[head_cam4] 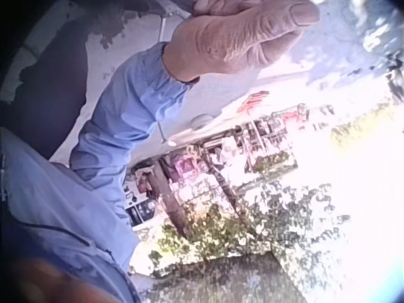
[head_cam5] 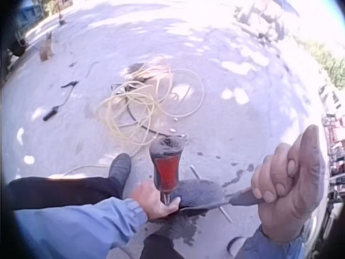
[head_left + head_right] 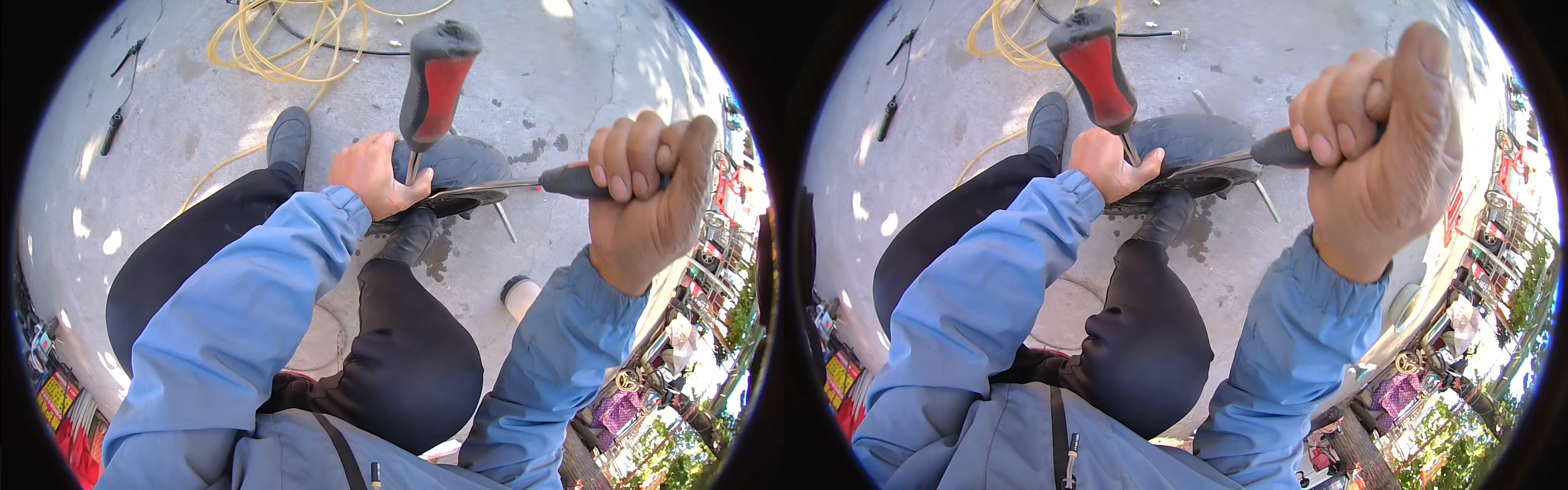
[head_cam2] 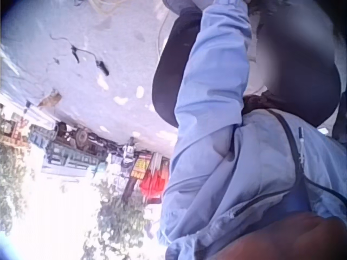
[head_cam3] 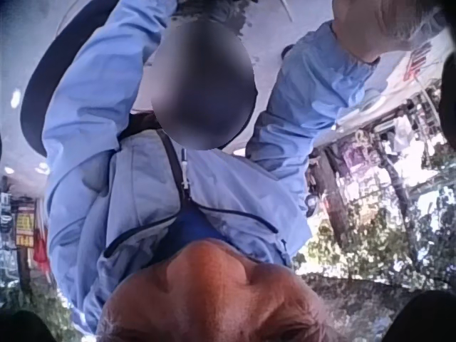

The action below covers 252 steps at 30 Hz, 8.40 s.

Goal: The person uses two tire levers to pry a small black tire off its rim. They repeatedly insert the levers between the tire bead and rim, lever the bead over the edge, and rotate the wheel to continue the process until the tire is fully removed from the rim.

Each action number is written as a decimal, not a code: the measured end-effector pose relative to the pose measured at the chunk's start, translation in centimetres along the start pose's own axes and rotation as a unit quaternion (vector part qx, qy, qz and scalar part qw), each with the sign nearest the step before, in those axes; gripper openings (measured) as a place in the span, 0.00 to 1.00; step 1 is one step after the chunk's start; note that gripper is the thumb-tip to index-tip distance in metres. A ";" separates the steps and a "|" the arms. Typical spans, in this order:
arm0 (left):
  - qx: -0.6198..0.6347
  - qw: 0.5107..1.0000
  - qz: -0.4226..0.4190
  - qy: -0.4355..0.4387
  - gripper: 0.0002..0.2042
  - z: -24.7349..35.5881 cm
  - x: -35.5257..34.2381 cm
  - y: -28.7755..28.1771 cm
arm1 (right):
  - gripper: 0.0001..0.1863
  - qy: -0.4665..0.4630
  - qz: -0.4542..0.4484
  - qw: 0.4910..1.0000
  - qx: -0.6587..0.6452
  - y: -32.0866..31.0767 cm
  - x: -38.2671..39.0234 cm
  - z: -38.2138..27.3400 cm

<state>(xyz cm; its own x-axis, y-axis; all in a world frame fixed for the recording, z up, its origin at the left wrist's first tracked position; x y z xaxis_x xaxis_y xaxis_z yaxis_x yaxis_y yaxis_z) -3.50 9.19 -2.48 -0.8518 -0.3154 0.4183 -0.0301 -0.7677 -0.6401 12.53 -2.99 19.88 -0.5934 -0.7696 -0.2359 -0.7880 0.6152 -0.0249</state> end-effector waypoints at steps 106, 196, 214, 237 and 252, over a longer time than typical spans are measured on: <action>-0.061 0.975 0.137 0.161 0.33 -2.3 1.2 1.9 | 0.25 0.603 0.168 0.736 0.258 12.3 65.5 18.8; -0.209 0.952 0.080 0.208 0.36 2.8 3.5 3.7 | 0.26 0.416 0.303 0.856 0.050 17.1 41.1 8.2; -0.162 0.963 0.079 0.199 0.33 3.9 4.6 3.6 | 0.19 0.284 0.579 0.763 0.042 -3.1 47.4 15.4; -0.154 0.975 0.063 0.149 0.34 4.6 5.1 3.1 | 0.40 0.450 0.295 0.838 0.091 5.2 41.4 5.4; -0.172 0.969 -0.095 0.152 0.31 5.9 6.3 3.5 | 0.29 0.096 0.127 0.983 0.086 10.4 13.9 -0.3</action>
<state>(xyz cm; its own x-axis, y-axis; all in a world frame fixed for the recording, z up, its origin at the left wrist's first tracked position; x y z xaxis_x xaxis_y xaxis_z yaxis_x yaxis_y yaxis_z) -5.88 1.19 1.69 -0.9267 0.0330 0.3744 -0.3302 -0.5473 -0.7690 -3.93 -7.38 16.58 -0.8010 -0.5948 -0.0681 -0.5801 0.7992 -0.1574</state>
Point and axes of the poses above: each hand's wrist, its own x-axis away from the middle knuckle, its own y-axis out of the palm, z = x × y, the point moved 6 cm from there along -x, towards the middle knuckle, and after that the axes turned 10 degrees about -z, right-handed, at the moved point
